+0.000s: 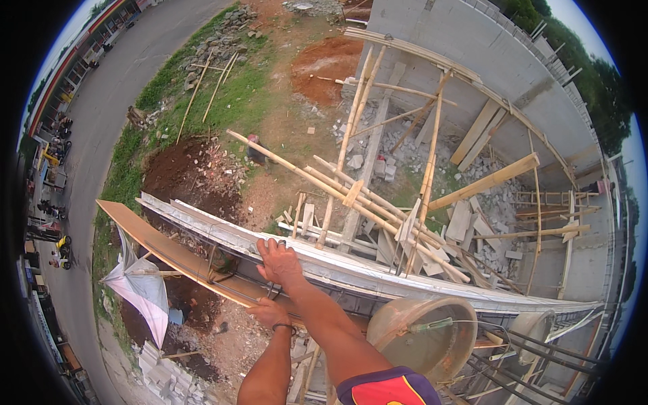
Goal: The person places white concrete blocks onto a rebar-reinforced beam at a construction site. They adjust the blocks and use a trowel to tap them into position.
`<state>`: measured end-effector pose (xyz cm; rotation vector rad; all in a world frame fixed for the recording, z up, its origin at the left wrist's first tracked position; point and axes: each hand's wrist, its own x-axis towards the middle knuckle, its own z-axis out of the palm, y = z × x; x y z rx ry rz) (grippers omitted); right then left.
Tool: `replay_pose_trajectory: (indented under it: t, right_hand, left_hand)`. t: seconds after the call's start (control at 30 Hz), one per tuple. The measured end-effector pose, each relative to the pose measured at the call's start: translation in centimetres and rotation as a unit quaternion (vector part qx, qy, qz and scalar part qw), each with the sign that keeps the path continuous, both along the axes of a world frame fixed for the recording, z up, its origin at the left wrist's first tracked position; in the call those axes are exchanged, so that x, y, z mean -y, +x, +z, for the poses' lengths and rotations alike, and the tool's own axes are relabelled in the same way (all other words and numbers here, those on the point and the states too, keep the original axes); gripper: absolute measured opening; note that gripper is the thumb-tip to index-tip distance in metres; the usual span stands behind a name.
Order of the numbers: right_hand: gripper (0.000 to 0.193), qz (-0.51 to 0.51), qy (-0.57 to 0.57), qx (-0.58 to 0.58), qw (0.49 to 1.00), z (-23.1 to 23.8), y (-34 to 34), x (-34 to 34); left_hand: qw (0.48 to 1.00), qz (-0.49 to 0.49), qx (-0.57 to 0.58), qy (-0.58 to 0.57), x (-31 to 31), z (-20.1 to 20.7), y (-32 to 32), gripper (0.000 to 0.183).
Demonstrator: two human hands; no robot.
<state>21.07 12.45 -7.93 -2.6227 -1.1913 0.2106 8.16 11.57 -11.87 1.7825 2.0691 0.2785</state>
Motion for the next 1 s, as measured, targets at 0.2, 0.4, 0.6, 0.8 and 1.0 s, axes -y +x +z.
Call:
replay_pose_trajectory:
  t: [0.2, 0.4, 0.6, 0.8, 1.0]
  right_hand:
    - [0.070, -0.007, 0.006, -0.016, 1.000, 0.4, 0.0, -0.1]
    - [0.071, -0.003, 0.009, -0.020, 1.000, -0.1, 0.0, -0.1]
    - [0.070, 0.000, -0.010, -0.028, 1.000, 0.1, 0.0, -0.1]
    - [0.071, 0.008, -0.017, -0.012, 1.000, 0.0, 0.2, 0.0]
    - [0.074, 0.020, -0.024, 0.007, 0.999, 0.5, 0.1, -0.3]
  left_hand:
    - [1.000, -0.004, 0.001, -0.006, -0.1, -0.5, -0.2, 0.043]
    - [1.000, 0.001, -0.014, 0.017, -0.3, -0.9, -0.2, 0.045]
    - [1.000, 0.002, -0.003, 0.002, 0.0, 0.7, 0.3, 0.041]
    - [1.000, 0.014, 0.022, -0.007, 0.1, 1.3, 0.6, 0.039]
    - [1.000, 0.016, 0.011, 0.016, 0.0, -0.9, -0.3, 0.041]
